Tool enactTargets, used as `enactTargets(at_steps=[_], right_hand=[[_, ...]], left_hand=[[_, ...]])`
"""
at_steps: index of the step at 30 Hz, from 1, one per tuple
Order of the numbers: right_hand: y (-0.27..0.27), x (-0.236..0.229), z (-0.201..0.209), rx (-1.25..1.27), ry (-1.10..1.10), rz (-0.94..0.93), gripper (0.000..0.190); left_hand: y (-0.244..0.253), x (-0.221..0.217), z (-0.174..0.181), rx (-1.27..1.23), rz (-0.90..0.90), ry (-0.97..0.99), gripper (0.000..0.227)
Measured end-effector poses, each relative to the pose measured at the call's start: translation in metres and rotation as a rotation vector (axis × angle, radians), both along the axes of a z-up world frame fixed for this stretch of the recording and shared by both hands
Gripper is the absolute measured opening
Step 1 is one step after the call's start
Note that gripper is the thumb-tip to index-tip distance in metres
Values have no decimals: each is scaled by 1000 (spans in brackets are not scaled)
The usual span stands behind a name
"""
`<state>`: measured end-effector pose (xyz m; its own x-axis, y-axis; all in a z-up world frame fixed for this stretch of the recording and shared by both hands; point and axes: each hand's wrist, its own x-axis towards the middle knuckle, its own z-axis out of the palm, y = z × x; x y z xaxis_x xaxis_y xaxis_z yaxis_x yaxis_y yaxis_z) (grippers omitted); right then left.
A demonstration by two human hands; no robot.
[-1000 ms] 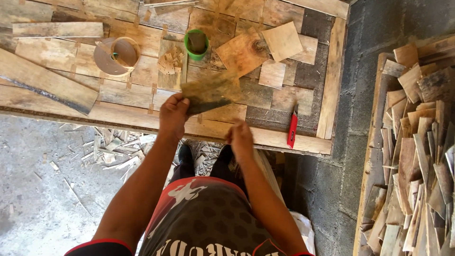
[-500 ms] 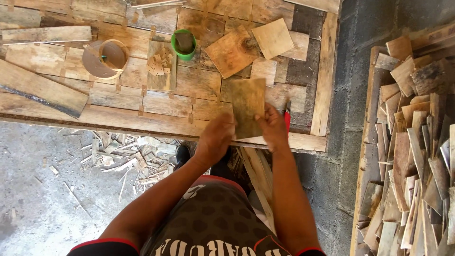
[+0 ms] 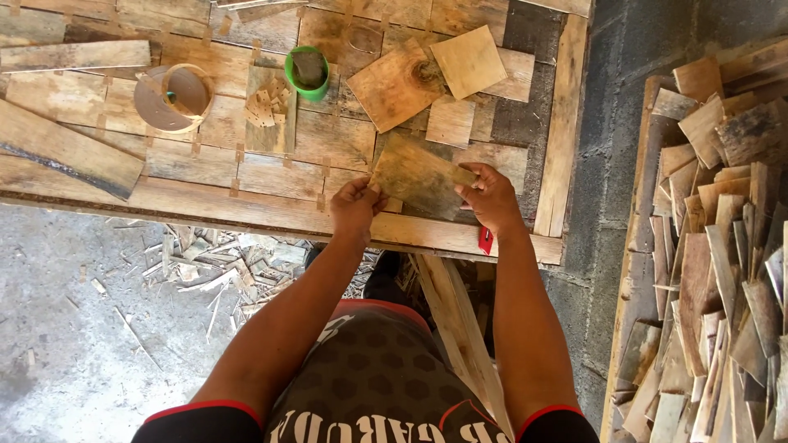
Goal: The recorder sorts and organizes various thin wood panels and scrap wood pieces on a workbench to assemble a pattern.
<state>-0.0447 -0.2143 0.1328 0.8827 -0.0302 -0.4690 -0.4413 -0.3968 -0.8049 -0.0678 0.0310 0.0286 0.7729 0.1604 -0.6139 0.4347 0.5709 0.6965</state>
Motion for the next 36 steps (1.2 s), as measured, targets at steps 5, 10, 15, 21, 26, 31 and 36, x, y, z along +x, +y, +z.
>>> enactTargets(at_steps=[5, 10, 15, 21, 26, 31, 36], right_hand=[[-22, 5, -38, -54, -1, -48, 33], [-59, 14, -66, -268, -31, -12, 30], [-70, 17, -68, -345, 46, 72, 34], [-67, 17, -69, -345, 45, 88, 37], [-66, 20, -74, -353, 66, 98, 34], [-65, 23, -76, -391, 75, 125, 33], [-69, 23, -91, -385, 40, 161, 32]], left_hand=[[-8, -16, -31, -8, -69, -31, 23], [5, -36, 3, 991, -532, -288, 25], [8, -35, -12, 1465, -882, -763, 52], [4, -29, -34, 1529, -1026, -774, 59], [6, -28, -35, 1542, -1033, -778, 58], [6, -29, -39, 1555, -1060, -765, 57], [2, -27, -16, 1579, -1150, -739, 72]])
